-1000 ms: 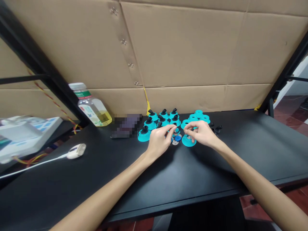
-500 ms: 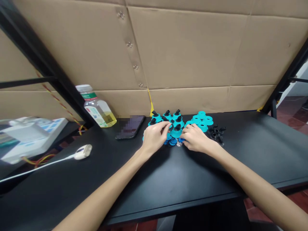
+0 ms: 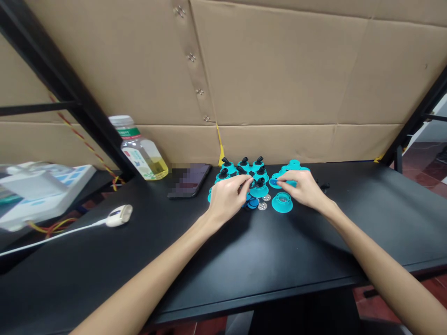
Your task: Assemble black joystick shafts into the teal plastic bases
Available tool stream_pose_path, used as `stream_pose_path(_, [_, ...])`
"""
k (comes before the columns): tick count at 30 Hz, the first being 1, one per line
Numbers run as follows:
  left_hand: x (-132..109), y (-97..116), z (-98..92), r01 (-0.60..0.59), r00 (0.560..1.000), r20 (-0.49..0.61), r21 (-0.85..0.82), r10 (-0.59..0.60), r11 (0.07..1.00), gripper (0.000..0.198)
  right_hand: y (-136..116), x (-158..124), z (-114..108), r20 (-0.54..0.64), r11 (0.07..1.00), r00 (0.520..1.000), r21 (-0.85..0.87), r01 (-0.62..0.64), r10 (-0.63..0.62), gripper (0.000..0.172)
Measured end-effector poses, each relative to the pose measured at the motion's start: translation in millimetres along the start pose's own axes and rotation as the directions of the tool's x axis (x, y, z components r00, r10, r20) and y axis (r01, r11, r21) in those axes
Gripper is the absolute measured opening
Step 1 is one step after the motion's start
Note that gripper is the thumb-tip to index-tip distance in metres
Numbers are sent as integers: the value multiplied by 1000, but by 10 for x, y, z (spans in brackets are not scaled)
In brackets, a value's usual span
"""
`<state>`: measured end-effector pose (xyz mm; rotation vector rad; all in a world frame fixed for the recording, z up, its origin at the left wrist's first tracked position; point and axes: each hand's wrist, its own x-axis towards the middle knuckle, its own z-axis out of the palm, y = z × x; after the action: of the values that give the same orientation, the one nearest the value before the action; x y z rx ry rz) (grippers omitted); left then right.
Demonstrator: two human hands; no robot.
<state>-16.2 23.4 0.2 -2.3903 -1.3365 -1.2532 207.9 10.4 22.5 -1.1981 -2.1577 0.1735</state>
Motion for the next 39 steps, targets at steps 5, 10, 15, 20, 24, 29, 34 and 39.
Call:
stream_pose_path(5, [-33,-17,41,-2,1000,9,13,2,1000,23,136,-66,-81,-149,981,973,107,-159,174,16])
stream_pose_path(10, [-45,-32,67,-3,999,51,20,2,1000,24,102,-58,-63,-108,969,972,161,-189,208,16])
stream_pose_path(15, [-56,-7,77,-37,999,40,53,34,998,25,73,-57,-96,52,963,969,112,-244,240,19])
stream_pose_path(20, [-54,-3,78,-44,998,50,41,42,998,24,81,-64,-100,145,964,959,73,-254,241,20])
stream_pose_path(24, [-53,3,78,-60,997,49,43,58,997,24,94,-64,-58,173,966,952,3,-259,254,17])
stream_pose_path(29, [-54,18,72,-76,996,46,48,74,996,23,52,-79,-38,174,966,952,-92,-240,253,16])
stream_pose_path(34, [-50,24,65,-83,996,37,54,81,995,24,30,-92,-34,166,958,952,-172,-229,257,11])
stream_pose_path(39, [-54,34,73,-94,995,43,65,91,993,25,32,-84,-1,190,952,937,-151,-267,293,9])
